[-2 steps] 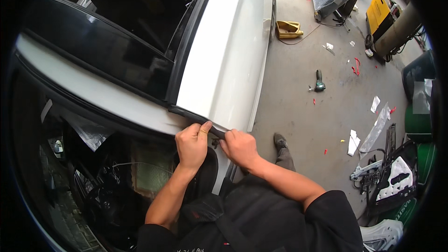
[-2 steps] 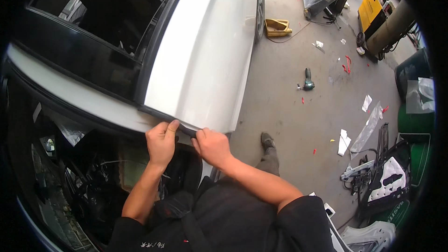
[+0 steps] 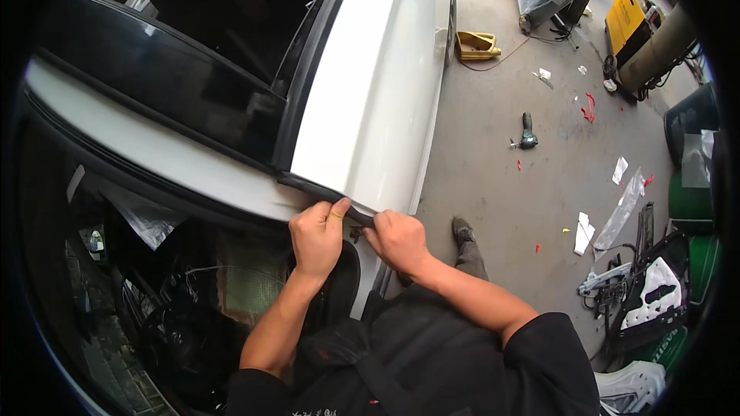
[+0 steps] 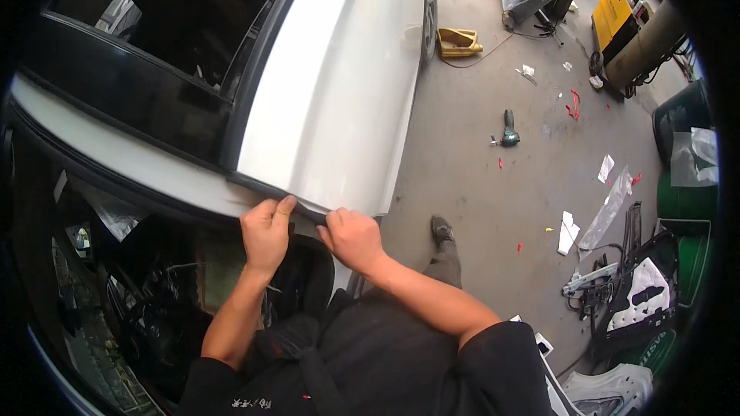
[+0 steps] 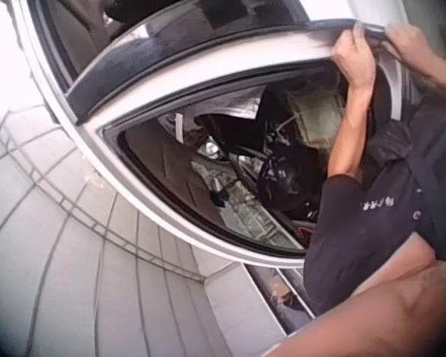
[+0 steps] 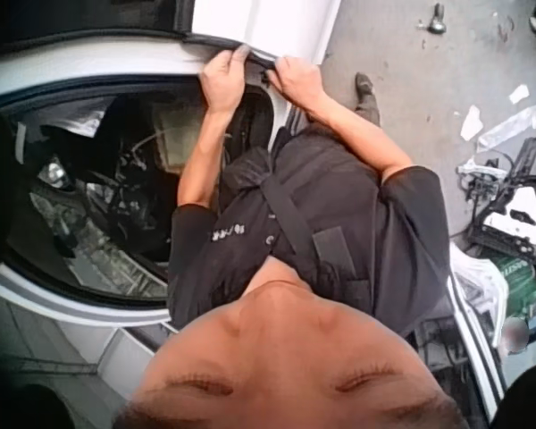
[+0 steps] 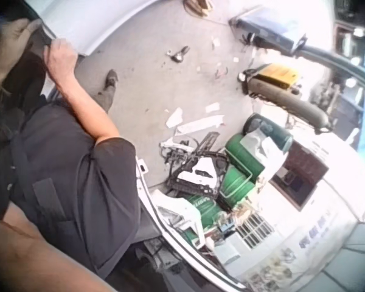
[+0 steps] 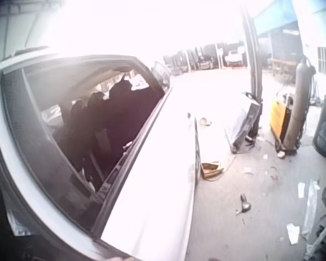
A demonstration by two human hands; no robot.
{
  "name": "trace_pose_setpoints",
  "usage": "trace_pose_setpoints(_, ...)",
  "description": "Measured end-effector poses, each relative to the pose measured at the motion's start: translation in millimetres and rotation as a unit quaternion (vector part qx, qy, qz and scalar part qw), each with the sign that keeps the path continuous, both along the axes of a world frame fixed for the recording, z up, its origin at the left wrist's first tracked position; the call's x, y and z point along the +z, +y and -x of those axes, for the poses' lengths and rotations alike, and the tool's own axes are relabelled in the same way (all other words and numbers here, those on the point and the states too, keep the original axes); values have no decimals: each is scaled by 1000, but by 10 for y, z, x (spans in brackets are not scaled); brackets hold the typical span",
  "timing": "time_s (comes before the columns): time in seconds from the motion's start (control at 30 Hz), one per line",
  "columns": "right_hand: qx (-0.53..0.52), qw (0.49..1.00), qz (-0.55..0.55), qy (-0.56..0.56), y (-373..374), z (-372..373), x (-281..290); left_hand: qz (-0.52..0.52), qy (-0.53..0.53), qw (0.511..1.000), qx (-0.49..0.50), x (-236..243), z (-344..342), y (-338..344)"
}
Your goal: The person removes a black rubber seal from the car door frame and then installs a white trim piece along the door edge. They use a yellow utility knife to cut the trim to length and press it into place along the door's perimeter.
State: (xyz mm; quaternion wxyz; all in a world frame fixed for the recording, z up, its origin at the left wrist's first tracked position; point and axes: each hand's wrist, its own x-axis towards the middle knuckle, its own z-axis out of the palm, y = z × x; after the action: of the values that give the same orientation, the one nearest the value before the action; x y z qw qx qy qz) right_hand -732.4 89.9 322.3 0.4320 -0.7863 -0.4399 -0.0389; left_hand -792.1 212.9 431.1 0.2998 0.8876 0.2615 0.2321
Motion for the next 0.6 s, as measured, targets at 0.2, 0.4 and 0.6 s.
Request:
trace_pose_setpoints(0.2, -44, 999, 21, 11, -40, -62, -98, -24, -14, 999, -25, -82, -18, 21)
trace_pose_setpoints(0.4, -54, 998, 31, 29, -78, -17, -168, 34, 80, 995, -54, -360, 104, -56)
trace_pose_setpoints(0.6, -34, 998, 41, 45, -100, 18, -251, 65, 82, 991, -86, -416, 136, 35)
